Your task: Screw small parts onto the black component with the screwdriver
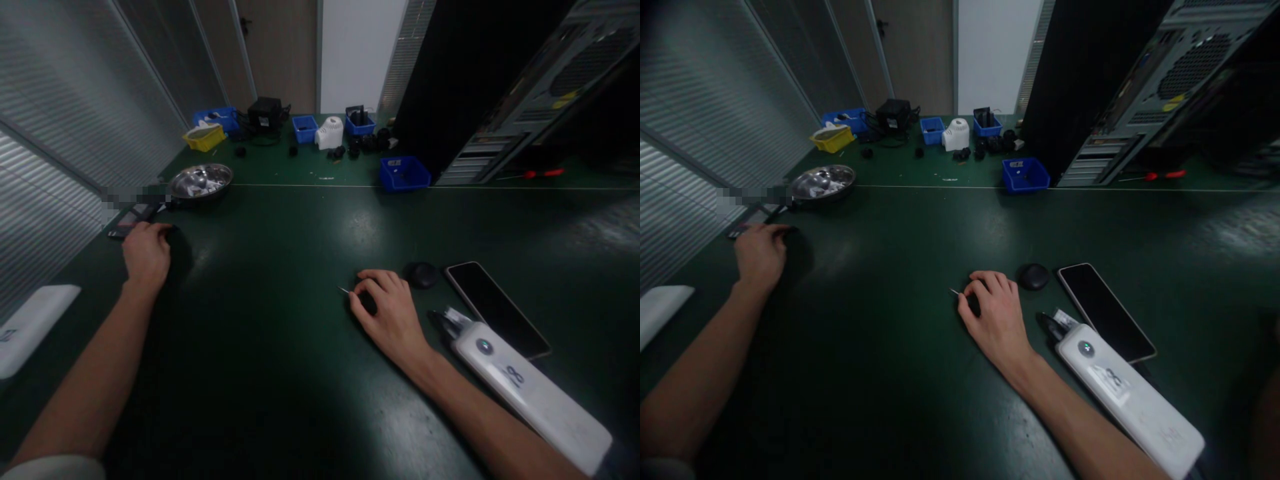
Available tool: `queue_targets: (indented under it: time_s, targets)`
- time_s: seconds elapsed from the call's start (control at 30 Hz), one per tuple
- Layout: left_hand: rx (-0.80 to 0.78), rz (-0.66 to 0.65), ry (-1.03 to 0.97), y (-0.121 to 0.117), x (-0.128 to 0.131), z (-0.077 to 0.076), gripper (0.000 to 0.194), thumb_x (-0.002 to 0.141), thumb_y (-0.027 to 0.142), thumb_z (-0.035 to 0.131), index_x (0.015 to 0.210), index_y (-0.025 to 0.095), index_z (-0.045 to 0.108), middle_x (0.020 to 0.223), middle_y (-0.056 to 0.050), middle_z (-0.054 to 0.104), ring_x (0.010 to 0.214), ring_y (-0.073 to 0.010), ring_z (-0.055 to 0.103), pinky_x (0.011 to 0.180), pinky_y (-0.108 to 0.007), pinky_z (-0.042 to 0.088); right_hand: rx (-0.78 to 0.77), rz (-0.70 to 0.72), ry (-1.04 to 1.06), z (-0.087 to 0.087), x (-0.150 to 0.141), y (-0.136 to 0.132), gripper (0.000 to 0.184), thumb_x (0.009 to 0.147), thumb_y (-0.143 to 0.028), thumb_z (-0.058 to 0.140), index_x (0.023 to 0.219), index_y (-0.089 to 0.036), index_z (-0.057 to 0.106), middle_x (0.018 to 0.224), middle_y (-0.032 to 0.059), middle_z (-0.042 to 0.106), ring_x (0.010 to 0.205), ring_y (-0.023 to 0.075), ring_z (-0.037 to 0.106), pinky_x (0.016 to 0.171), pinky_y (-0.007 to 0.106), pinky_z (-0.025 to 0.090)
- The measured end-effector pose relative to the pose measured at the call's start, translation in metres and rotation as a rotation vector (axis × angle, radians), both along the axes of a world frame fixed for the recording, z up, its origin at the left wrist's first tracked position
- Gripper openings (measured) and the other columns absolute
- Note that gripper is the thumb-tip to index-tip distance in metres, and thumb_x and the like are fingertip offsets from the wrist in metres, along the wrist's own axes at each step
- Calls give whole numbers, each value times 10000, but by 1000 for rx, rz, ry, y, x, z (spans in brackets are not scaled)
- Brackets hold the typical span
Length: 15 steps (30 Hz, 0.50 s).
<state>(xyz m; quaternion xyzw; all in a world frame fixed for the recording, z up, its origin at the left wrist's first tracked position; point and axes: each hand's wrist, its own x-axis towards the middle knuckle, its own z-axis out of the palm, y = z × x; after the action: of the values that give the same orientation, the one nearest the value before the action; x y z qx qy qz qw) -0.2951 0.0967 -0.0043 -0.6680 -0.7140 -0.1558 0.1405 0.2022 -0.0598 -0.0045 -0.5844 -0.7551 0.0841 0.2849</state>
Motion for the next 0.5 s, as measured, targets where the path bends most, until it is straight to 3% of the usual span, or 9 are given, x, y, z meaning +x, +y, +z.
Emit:
queue_targets:
  time_s: [0.1,0.33,0.5]
  targets:
    - [33,17,-24,3,-5,-1,357,909,138,458,1155,63,706,1095,-109,642,990,-215,538,985,-332,405,-1,1,-1,0,0,0,113,968,-295,595,892,-224,640,1163,64,650,1126,270,560,906,436,404]
    - [73,138,-101,10,-9,-3,407,890,407,589,1067,74,740,913,-72,659,886,-212,545,912,-325,421,-9,0,-9,-1,0,0,104,966,-297,604,897,-227,640,1167,57,648,1123,266,559,902,432,403]
    - [54,187,-159,13,-15,-5,417,885,406,575,1081,82,752,884,-67,681,819,-207,571,904,-333,423,-7,-3,-8,1,0,-1,103,968,-295,601,901,-228,643,1165,59,650,1119,266,559,896,428,404]
